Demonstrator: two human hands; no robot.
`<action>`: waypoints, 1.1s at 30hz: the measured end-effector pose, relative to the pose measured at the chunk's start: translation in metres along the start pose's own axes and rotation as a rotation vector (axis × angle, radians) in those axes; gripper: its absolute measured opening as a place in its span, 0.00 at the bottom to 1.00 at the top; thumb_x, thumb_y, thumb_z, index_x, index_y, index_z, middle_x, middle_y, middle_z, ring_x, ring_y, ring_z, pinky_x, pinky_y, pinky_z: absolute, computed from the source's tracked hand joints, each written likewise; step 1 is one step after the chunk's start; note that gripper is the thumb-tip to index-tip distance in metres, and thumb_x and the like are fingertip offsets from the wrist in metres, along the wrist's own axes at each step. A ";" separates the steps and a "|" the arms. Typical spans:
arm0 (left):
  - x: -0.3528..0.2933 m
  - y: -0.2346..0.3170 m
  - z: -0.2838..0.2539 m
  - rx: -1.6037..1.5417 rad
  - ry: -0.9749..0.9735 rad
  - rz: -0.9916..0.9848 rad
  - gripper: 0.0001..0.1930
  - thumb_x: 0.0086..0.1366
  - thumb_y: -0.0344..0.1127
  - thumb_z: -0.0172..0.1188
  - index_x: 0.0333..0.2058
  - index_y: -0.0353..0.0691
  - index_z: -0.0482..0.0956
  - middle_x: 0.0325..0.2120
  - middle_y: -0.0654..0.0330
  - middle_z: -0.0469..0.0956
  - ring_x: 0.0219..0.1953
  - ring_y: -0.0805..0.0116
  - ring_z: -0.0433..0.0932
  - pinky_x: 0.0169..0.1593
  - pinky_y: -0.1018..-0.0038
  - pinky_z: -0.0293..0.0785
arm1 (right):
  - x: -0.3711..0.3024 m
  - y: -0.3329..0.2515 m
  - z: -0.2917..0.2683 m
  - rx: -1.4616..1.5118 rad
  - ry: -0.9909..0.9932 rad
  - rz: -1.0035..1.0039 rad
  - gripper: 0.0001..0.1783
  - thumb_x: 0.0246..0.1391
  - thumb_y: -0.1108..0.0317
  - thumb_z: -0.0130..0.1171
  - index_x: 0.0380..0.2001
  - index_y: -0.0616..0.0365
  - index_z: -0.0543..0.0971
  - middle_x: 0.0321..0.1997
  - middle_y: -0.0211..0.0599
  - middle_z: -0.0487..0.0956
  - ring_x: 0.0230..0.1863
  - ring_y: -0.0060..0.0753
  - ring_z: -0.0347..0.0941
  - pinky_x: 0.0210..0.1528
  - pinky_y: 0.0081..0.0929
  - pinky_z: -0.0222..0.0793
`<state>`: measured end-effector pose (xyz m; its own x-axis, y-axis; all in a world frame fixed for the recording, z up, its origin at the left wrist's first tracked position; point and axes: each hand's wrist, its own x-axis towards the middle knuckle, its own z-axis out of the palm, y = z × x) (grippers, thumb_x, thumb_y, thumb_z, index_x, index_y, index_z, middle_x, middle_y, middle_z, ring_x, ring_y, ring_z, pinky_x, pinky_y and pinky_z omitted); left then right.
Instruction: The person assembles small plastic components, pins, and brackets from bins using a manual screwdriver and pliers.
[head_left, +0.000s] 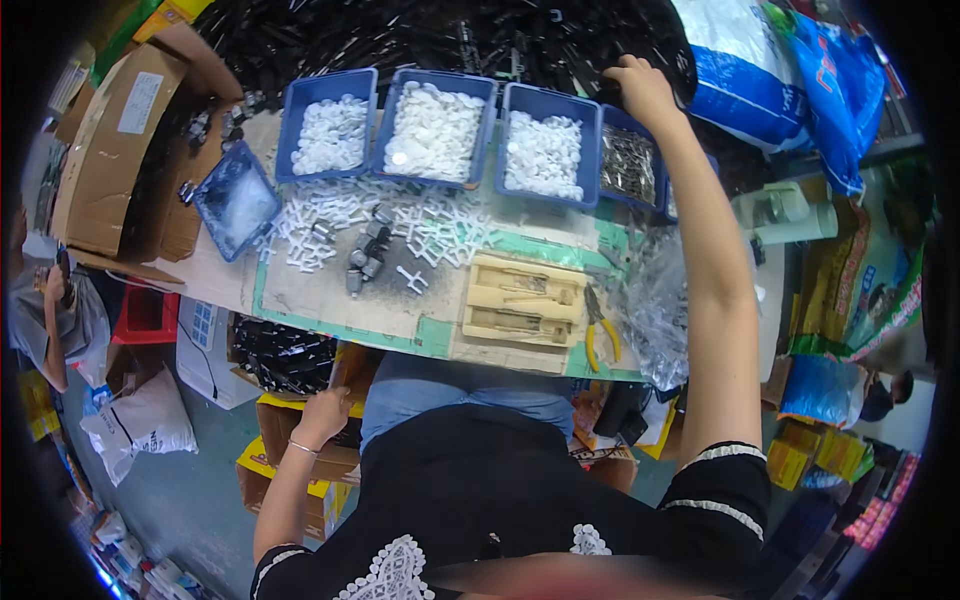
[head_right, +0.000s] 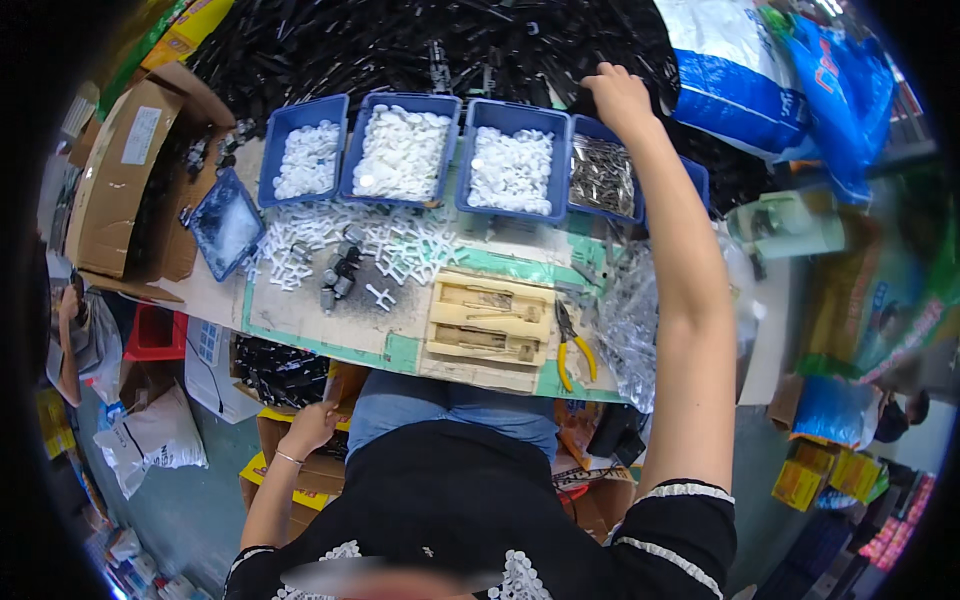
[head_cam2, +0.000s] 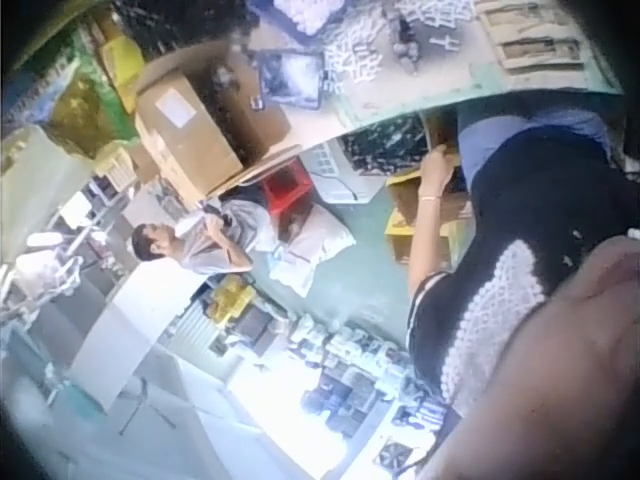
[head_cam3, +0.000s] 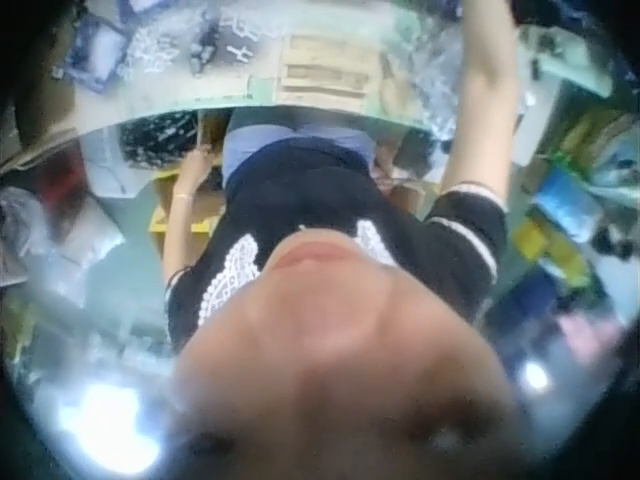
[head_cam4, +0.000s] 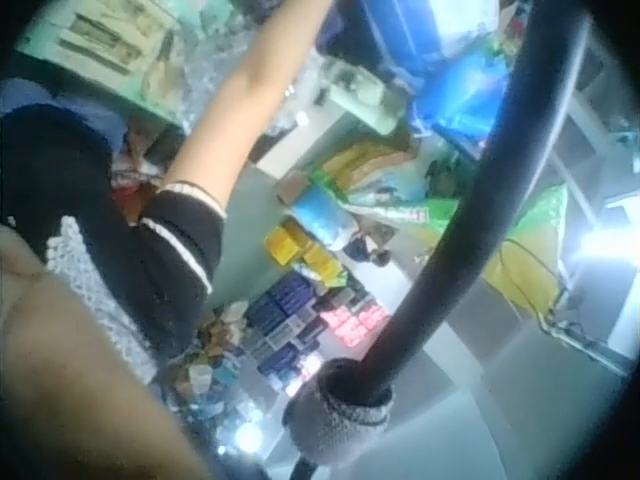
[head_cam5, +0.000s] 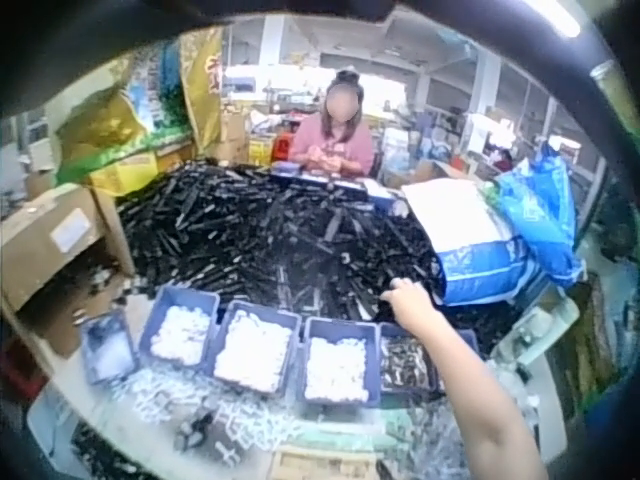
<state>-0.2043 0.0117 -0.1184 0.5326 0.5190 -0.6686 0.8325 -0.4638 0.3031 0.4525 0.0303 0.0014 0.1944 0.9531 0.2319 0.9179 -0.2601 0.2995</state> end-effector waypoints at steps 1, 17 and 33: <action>-0.001 0.007 -0.010 -0.057 0.073 0.060 0.14 0.55 0.32 0.56 0.41 0.39 0.78 0.33 0.46 0.79 0.37 0.48 0.77 0.42 0.60 0.74 | 0.003 0.001 -0.007 -0.012 -0.027 -0.026 0.17 0.46 0.74 0.54 0.41 0.48 0.80 0.39 0.35 0.76 0.47 0.40 0.71 0.45 0.38 0.68; 0.033 0.186 -0.139 -0.011 1.011 0.492 0.14 0.54 0.28 0.60 0.41 0.37 0.73 0.35 0.54 0.73 0.38 0.57 0.72 0.41 0.65 0.68 | -0.167 -0.173 -0.145 0.742 -0.321 -0.190 0.09 0.40 0.67 0.65 0.20 0.58 0.74 0.24 0.40 0.76 0.30 0.44 0.73 0.33 0.37 0.68; 0.064 0.135 -0.119 -0.399 0.879 0.367 0.19 0.50 0.28 0.66 0.41 0.34 0.72 0.27 0.54 0.75 0.30 0.61 0.74 0.36 0.70 0.71 | -0.206 -0.220 -0.140 0.679 -0.258 -0.023 0.08 0.46 0.67 0.59 0.20 0.59 0.78 0.23 0.39 0.75 0.33 0.41 0.71 0.37 0.36 0.65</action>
<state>-0.0394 0.0679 -0.0394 0.5538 0.8097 0.1942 0.5011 -0.5104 0.6989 0.1620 -0.1299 0.0169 0.1705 0.9852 -0.0184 0.9187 -0.1657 -0.3585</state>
